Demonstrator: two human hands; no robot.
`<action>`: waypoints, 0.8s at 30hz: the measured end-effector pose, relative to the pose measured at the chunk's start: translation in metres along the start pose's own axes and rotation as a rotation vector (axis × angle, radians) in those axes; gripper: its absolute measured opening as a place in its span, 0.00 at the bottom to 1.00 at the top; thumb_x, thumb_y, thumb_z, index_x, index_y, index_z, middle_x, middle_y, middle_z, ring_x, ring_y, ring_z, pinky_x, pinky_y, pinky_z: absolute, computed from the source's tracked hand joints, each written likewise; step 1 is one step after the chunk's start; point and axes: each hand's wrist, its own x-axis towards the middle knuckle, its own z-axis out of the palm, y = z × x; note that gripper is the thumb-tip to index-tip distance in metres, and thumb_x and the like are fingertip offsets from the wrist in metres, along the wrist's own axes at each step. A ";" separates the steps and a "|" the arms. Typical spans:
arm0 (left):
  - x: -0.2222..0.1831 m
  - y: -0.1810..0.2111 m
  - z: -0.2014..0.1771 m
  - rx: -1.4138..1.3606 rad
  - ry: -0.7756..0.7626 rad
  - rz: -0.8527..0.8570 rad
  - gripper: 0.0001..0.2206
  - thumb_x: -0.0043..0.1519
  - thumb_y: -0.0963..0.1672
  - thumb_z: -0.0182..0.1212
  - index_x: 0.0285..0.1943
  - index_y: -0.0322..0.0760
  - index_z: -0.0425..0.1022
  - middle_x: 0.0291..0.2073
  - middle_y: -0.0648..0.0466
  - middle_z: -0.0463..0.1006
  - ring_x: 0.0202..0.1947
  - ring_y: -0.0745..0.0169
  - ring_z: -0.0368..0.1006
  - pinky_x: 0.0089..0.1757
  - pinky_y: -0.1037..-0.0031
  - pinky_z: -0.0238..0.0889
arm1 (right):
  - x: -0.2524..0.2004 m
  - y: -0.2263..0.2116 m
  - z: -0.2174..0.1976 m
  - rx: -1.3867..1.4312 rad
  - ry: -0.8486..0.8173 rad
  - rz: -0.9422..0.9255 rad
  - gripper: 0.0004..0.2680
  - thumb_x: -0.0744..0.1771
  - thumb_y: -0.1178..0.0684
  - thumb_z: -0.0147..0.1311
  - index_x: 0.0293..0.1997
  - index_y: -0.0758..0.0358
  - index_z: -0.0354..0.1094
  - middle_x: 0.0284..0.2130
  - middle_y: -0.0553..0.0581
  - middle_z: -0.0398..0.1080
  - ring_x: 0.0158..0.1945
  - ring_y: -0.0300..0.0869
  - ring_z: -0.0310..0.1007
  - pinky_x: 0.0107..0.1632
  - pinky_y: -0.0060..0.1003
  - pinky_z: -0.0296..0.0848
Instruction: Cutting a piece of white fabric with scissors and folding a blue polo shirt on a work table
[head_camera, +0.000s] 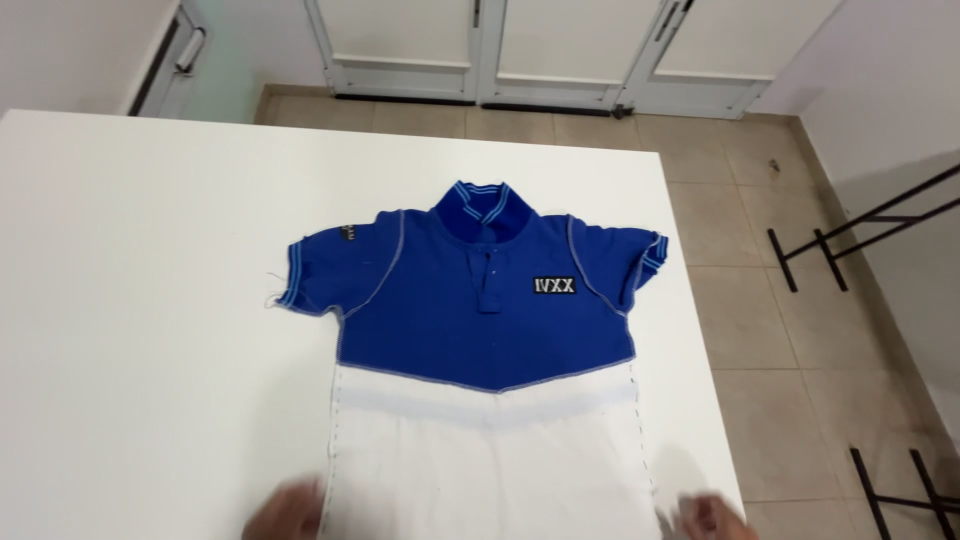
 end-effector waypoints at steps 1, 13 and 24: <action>0.002 0.021 0.002 -0.052 -0.048 -0.052 0.24 0.67 0.51 0.58 0.69 0.37 0.84 0.54 0.42 0.90 0.50 0.47 0.87 0.55 0.64 0.76 | 0.031 -0.047 -0.011 -0.023 0.006 -0.017 0.17 0.64 0.33 0.62 0.54 0.46 0.78 0.42 0.47 0.85 0.42 0.38 0.85 0.47 0.34 0.81; 0.239 0.155 0.072 -0.690 -0.294 0.230 0.21 0.63 0.48 0.76 0.31 0.53 0.60 0.19 0.66 0.58 0.17 0.79 0.56 0.19 0.82 0.45 | 0.043 -0.436 0.114 0.147 -0.052 -1.269 0.32 0.68 0.48 0.69 0.81 0.59 0.53 0.81 0.71 0.46 0.82 0.68 0.42 0.77 0.66 0.45; 0.194 0.228 0.014 -0.847 -0.143 0.119 0.13 0.69 0.42 0.64 0.61 0.32 0.76 0.49 0.47 0.83 0.50 0.50 0.80 0.60 0.60 0.75 | 0.030 -0.572 0.123 0.021 -0.099 -1.298 0.26 0.77 0.39 0.39 0.83 0.67 0.44 0.82 0.69 0.43 0.84 0.61 0.38 0.80 0.60 0.37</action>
